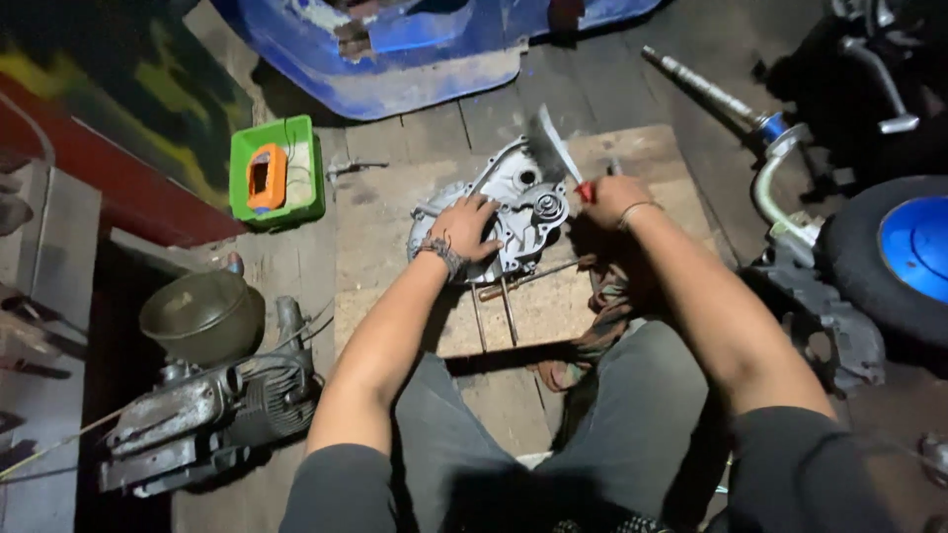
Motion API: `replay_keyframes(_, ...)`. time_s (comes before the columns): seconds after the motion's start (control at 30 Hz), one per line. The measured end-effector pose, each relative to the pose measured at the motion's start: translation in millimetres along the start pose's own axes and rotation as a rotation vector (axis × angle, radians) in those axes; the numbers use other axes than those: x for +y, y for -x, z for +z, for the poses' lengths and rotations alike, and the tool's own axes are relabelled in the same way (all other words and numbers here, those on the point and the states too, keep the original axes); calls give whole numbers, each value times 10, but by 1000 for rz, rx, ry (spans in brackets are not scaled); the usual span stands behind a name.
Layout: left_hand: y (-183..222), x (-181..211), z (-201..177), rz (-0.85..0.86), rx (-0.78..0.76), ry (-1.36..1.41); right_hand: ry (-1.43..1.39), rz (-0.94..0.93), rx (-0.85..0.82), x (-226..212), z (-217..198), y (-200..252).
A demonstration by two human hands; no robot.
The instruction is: The person scrubs the interior surfaces of a disassembled engine casing with a red-handled wire brush. They hold the casing steady with the left hand and repeatedly brush the inner walls and recesses.
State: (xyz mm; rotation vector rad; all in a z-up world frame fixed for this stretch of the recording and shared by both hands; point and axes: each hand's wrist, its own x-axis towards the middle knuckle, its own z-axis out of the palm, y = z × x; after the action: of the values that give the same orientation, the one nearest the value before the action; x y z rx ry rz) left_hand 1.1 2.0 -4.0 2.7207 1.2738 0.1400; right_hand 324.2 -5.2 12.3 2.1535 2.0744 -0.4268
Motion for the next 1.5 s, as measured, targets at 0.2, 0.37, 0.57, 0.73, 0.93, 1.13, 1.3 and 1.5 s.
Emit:
replay_keyframes(0.2, -1, 8, -49, 10, 32, 2, -266, 33, 233, 18, -433, 230)
replay_keyframes(0.37, -37, -80, -23, 23, 39, 24, -199, -15, 126, -231, -585, 479)
replay_keyframes(0.57, 35, -102, -53, -42, -3, -6, 66, 14, -49, -62, -253, 111)
replay_keyframes(0.73, 8, -166, 58, -50, -24, -7, -26, 69, 98, -273, -379, 16)
replay_keyframes(0.93, -20, -122, -5, -58, -10, 11, 248, -25, 89, -156, -116, -169)
replay_keyframes(1.13, -39, -157, 50, -65, 9, 4, 277, -86, 491, 8, 42, -415)
replay_keyframes(1.3, -49, -129, -40, -66, 26, -5, 355, -215, 461, 207, 353, -644)
replay_keyframes(1.5, -73, -191, 28, -74, 19, 24, 294, -145, 598, 23, 64, -434)
